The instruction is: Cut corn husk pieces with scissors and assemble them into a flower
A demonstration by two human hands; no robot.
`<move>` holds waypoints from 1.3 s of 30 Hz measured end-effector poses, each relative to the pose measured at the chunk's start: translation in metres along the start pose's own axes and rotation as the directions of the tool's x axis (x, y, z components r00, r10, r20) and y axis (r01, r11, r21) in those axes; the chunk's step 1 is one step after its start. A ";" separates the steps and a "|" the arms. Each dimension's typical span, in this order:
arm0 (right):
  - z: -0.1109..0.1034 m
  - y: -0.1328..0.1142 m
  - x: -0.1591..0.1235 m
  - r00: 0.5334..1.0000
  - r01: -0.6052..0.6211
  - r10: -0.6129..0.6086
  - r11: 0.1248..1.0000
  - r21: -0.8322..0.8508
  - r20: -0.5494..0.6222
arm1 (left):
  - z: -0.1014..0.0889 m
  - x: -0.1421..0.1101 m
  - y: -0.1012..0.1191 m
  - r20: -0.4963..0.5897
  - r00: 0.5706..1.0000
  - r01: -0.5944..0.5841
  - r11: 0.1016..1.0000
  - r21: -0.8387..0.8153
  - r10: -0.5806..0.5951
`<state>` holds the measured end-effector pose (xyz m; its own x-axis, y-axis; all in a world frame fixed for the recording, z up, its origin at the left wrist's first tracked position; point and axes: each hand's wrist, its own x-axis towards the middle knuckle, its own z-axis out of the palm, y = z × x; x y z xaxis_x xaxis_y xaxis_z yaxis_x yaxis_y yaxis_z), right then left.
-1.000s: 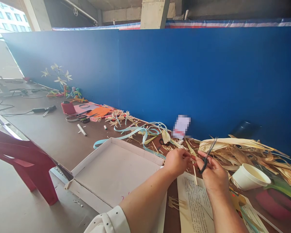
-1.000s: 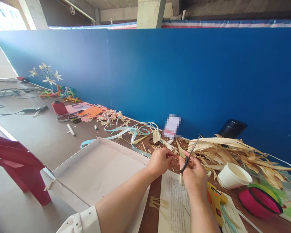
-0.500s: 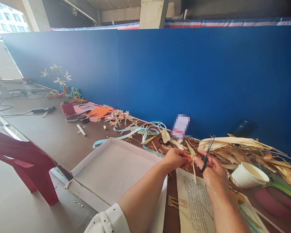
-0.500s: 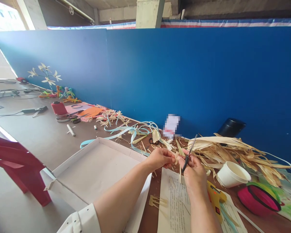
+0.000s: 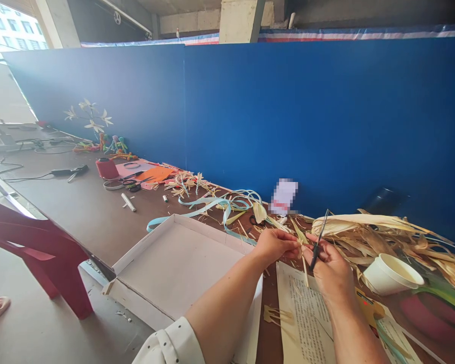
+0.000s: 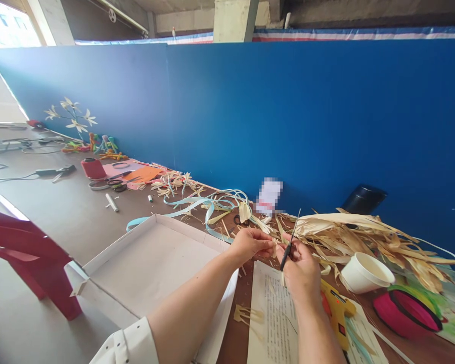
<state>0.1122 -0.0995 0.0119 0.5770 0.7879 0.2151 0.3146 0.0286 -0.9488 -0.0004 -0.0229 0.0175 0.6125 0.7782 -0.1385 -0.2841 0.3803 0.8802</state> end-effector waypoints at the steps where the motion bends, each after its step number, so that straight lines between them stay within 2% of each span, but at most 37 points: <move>1: 0.000 0.001 0.000 1.000 0.004 -0.004 1.000 -0.004 -0.003 | 0.000 0.000 0.000 -0.006 1.000 0.002 1.000 -0.006 -0.002; 8: 0.002 0.001 0.001 1.000 0.014 -0.015 1.000 -0.027 -0.024 | 0.001 0.002 -0.003 -0.032 0.999 -0.019 0.999 0.045 0.020; 12: 0.001 0.003 0.001 0.999 0.036 -0.040 0.993 -0.111 -0.027 | -0.001 0.008 -0.011 -0.012 0.998 -0.067 0.990 0.123 0.069; 17: -0.001 0.009 0.003 0.997 0.079 -0.081 0.977 -0.200 -0.005 | -0.003 0.013 -0.017 0.001 0.995 -0.095 0.986 0.139 0.096; 23: -0.001 0.005 0.001 0.998 0.056 -0.054 0.989 -0.136 0.016 | -0.006 0.013 -0.016 0.018 0.994 -0.106 0.973 0.207 0.104; 27: -0.002 0.004 0.001 0.999 0.037 -0.035 0.991 -0.130 0.022 | -0.010 0.015 -0.016 -0.031 0.988 -0.135 0.944 0.302 0.151; 30: -0.002 0.005 0.002 1.000 0.022 -0.019 0.991 -0.135 0.023 | -0.010 0.015 -0.012 -0.073 0.985 -0.130 0.953 0.275 0.156; 36: -0.004 0.008 0.003 1.000 -0.002 0.004 0.991 -0.137 0.013 | -0.005 0.005 -0.001 -0.087 0.995 -0.038 0.992 0.120 0.048; 39: -0.004 0.007 0.003 1.000 -0.003 0.004 0.992 -0.126 0.002 | -0.004 0.003 0.000 -0.073 0.997 -0.006 0.991 0.135 0.016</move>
<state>0.1191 -0.0997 0.0069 0.5764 0.7895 0.2110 0.4052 -0.0518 -0.9128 -0.0017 -0.0189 0.0153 0.5525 0.8186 -0.1569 -0.1854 0.3042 0.9344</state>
